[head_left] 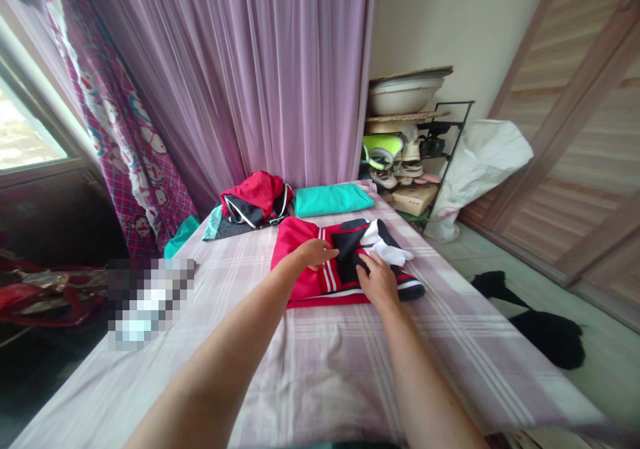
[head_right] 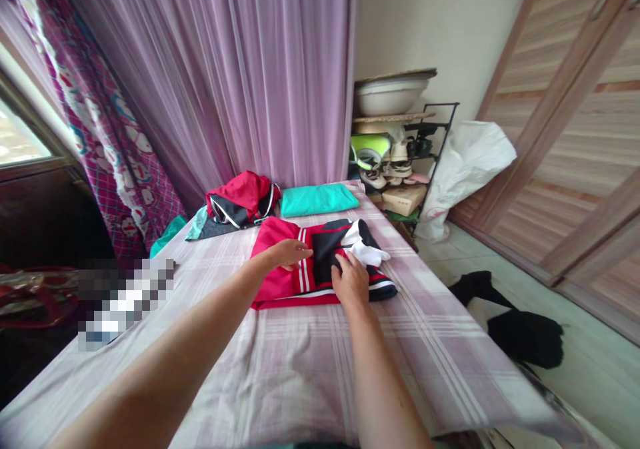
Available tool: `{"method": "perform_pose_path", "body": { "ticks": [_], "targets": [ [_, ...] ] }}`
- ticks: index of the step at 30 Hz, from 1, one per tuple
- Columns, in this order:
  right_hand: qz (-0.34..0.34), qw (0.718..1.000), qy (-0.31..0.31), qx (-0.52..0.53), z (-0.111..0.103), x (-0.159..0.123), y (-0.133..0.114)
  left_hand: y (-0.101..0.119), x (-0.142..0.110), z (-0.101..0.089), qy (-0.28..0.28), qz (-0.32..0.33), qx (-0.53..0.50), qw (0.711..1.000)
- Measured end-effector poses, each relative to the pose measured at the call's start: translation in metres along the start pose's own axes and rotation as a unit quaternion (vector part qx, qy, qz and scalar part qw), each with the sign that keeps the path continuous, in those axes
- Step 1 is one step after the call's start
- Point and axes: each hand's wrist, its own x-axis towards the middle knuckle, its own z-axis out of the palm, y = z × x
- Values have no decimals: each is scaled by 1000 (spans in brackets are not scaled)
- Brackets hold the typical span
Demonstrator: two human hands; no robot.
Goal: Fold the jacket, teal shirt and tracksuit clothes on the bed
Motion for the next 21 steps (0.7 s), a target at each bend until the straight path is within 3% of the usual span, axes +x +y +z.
{"method": "perform_pose_path", "body": {
  "ticks": [3, 8, 11, 15, 19, 21],
  "targets": [
    [-3, 1000, -8, 7, -2, 1, -3, -14, -10, -12, 7, -39, -15, 999],
    [-47, 997, -3, 53, -6, 1, -23, -66, -22, -80, 121, -99, 14, 988],
    [-83, 995, -29, 44, -6, -1, -37, -100, -20, -105, 147, -147, 30, 978],
    [-35, 996, -30, -82, -16, -5, -38, -128, -5, -107, 137, -171, 24, 975],
    [35, 981, -2, -193, -40, -4, -13, -140, 24, -99, 133, -145, 24, 980],
    [89, 970, -24, -226, -50, -2, 3, -143, 40, -96, 134, -118, 25, 984]
  ]
}}
